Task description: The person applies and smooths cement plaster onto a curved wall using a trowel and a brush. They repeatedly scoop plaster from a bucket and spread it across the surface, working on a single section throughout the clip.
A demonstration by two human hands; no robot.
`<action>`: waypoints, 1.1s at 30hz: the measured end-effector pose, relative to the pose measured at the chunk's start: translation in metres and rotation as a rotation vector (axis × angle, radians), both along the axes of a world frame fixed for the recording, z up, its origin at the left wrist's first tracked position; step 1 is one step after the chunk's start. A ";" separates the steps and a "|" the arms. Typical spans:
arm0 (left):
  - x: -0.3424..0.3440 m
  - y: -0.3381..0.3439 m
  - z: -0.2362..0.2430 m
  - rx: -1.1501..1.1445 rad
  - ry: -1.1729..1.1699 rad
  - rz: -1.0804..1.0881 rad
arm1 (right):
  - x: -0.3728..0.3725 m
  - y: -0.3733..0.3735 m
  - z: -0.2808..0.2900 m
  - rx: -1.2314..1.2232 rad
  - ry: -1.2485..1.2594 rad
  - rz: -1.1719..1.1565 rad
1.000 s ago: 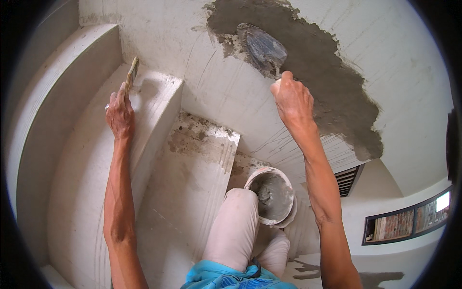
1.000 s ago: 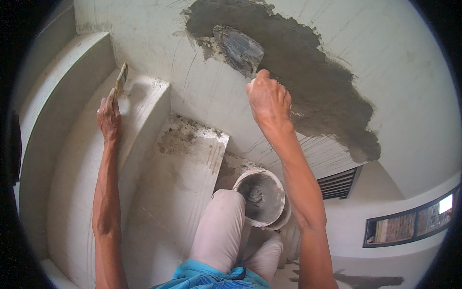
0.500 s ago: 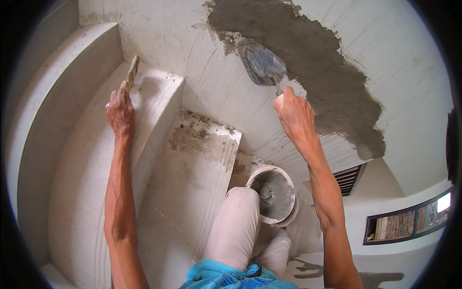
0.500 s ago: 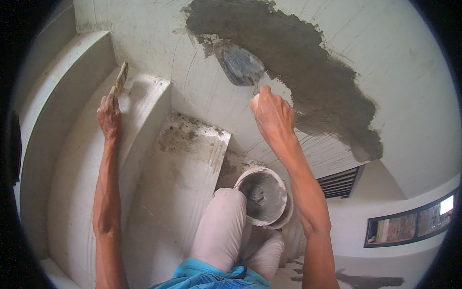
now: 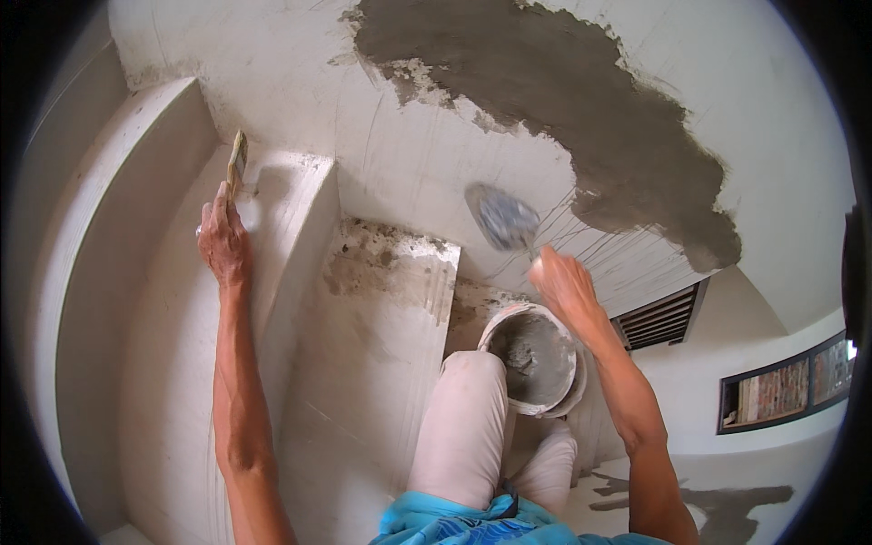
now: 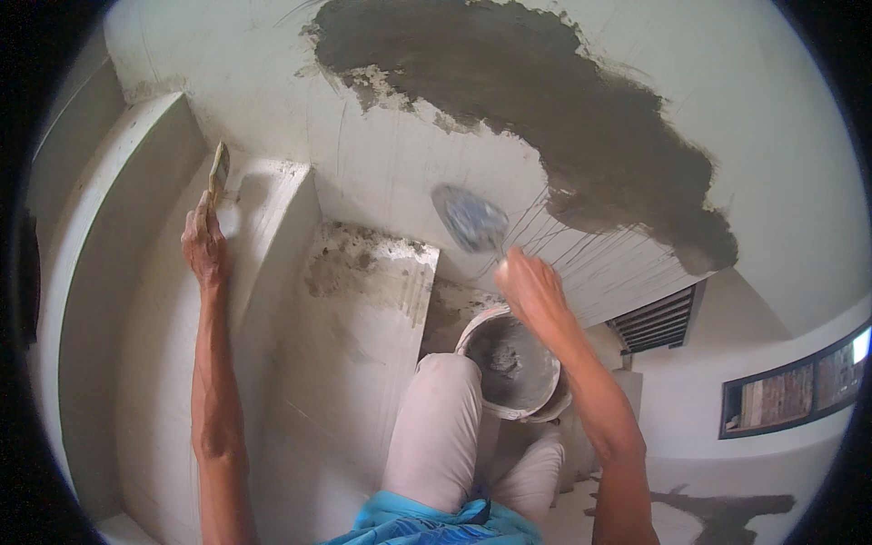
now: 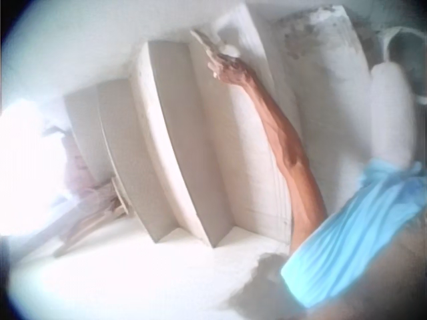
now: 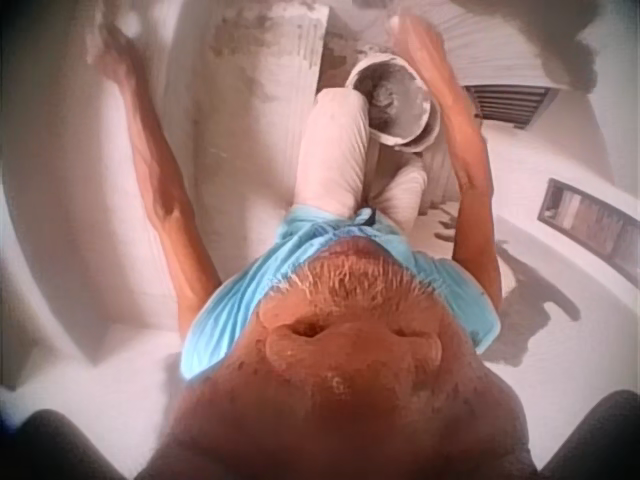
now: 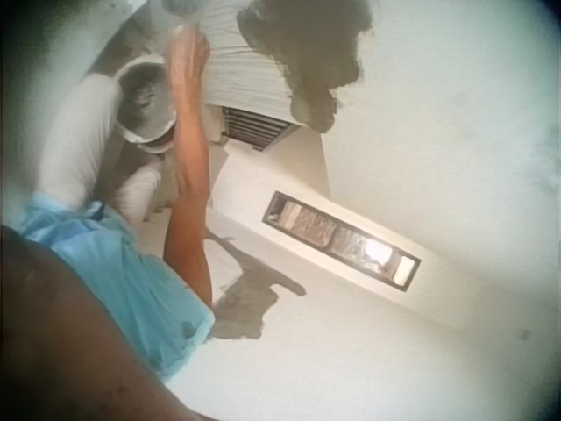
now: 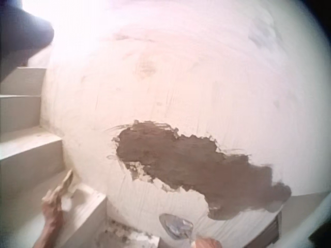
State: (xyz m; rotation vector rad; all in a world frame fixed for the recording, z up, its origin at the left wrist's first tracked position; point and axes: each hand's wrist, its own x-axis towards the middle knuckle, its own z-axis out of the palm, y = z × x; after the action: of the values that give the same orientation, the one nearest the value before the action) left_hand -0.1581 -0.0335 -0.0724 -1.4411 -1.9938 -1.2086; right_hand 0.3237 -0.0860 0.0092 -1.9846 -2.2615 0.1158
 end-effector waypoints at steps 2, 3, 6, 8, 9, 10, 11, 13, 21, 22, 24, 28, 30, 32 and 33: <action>-0.002 0.000 -0.002 0.008 0.014 0.007 | 0.028 -0.028 -0.023 -0.118 0.120 -0.009; -0.002 0.002 -0.002 0.015 0.021 0.008 | 0.043 -0.042 -0.034 -0.177 0.188 0.004; -0.004 -0.003 0.000 0.012 0.037 0.027 | 0.063 -0.085 -0.049 -0.300 0.326 -0.145; -0.002 -0.001 0.002 0.015 0.024 0.011 | 0.079 -0.105 -0.065 -0.264 0.289 -0.191; -0.003 -0.002 0.001 0.018 0.015 0.008 | 0.085 -0.111 -0.069 -0.272 0.323 -0.222; -0.005 -0.002 0.000 0.033 0.027 0.005 | 0.090 -0.118 -0.066 -0.280 0.355 -0.253; -0.008 -0.002 -0.001 0.046 0.040 0.002 | 0.092 -0.124 -0.061 -0.290 0.387 -0.285; -0.003 -0.002 0.000 0.068 0.036 -0.023 | 0.089 -0.127 -0.035 -0.389 0.586 -0.395; -0.016 0.009 -0.006 0.011 0.036 -0.099 | 0.182 -0.177 -0.051 -0.222 0.222 -0.279; -0.015 0.006 -0.003 -0.006 0.071 -0.081 | 0.182 -0.178 -0.051 -0.253 0.275 -0.270; -0.012 0.002 0.000 -0.055 0.031 -0.060 | 0.177 -0.173 -0.043 -0.399 0.294 -0.277; -0.002 0.000 0.008 -0.080 -0.002 -0.062 | 0.177 -0.161 -0.062 -0.441 0.147 -0.182; -0.003 0.000 0.008 -0.086 -0.010 -0.063 | 0.172 -0.148 -0.074 -0.489 0.079 -0.160; -0.010 0.002 0.006 -0.088 -0.016 -0.079 | 0.165 -0.139 -0.085 -0.495 -0.003 -0.128; -0.012 0.002 0.005 -0.087 -0.006 -0.082 | 0.163 -0.135 -0.091 -0.476 -0.052 -0.104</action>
State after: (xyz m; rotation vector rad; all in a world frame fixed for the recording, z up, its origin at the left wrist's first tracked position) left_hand -0.1697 -0.0313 -0.0672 -1.5769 -2.0316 -1.1741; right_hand 0.4864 -0.2209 -0.0815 -2.3421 -2.3180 0.6539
